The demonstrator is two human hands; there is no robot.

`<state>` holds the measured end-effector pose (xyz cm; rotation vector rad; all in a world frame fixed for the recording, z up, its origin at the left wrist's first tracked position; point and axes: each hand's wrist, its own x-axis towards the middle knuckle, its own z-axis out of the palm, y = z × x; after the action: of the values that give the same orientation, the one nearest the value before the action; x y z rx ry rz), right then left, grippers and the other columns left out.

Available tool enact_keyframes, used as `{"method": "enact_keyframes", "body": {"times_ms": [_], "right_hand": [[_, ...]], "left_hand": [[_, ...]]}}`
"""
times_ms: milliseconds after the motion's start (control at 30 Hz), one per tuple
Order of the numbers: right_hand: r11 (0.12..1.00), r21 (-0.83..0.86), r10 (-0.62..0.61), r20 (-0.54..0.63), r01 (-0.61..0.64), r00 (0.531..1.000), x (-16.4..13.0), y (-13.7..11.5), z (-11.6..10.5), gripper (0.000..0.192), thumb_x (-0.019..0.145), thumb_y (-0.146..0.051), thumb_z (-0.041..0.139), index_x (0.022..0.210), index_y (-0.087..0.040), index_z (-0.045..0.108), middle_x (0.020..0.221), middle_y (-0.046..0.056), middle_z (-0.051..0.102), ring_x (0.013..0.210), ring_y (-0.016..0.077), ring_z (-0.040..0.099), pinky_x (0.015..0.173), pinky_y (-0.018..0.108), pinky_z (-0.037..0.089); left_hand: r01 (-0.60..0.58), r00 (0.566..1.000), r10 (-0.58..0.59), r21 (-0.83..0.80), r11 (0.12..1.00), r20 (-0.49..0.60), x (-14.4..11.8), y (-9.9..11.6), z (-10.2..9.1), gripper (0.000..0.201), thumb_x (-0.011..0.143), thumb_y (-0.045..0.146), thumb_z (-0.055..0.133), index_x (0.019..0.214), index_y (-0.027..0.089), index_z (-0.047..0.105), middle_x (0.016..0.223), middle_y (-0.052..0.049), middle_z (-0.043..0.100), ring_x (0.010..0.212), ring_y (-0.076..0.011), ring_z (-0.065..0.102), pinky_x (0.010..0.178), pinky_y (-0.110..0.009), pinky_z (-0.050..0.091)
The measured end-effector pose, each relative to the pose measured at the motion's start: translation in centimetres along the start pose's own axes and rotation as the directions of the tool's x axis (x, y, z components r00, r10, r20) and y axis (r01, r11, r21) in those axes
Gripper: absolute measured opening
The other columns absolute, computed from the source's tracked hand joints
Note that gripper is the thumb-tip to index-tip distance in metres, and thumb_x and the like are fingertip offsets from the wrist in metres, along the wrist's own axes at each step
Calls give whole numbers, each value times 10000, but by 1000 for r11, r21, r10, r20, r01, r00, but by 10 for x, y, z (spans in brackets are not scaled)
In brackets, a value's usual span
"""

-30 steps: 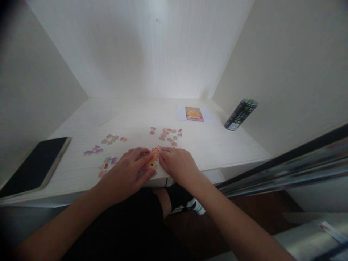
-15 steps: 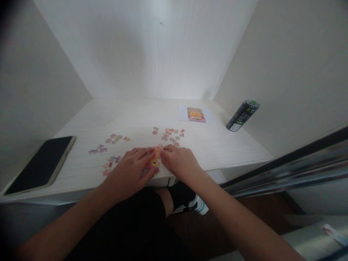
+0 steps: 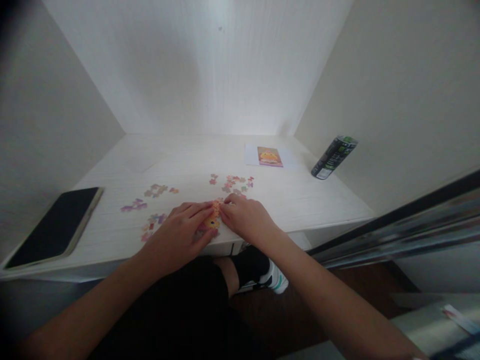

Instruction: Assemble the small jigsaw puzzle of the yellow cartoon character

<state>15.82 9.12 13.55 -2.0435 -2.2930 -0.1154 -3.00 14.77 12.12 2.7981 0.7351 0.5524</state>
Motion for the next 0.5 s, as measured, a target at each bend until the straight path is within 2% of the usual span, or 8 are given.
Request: {"method": "enact_keyframes", "body": {"times_ms": [333,500], "right_hand": [[1000,-3,-4,-5,4,1000,-2,-1,0,336,996,-379,409,1200,-269,652,1207,72,643,829,175,671,666,272,490],[997,63,-52,-16,52,999,-4,3,1,351,998,-365,419,1257,-255,629,1291,84,616,891,179,682,737,290,526]], "left_hand": [[-12,1000,12,18,1000,0,0,0,1,433,933,354,521,1312,147,551,1374,-116,560,1225,-287,496,1051,-480,400],[-10,1000,10,29,1000,0,0,1,2,420,935,340,520,1308,151,553,1374,-117,561,1229,-283,495,1053,-475,398]]}}
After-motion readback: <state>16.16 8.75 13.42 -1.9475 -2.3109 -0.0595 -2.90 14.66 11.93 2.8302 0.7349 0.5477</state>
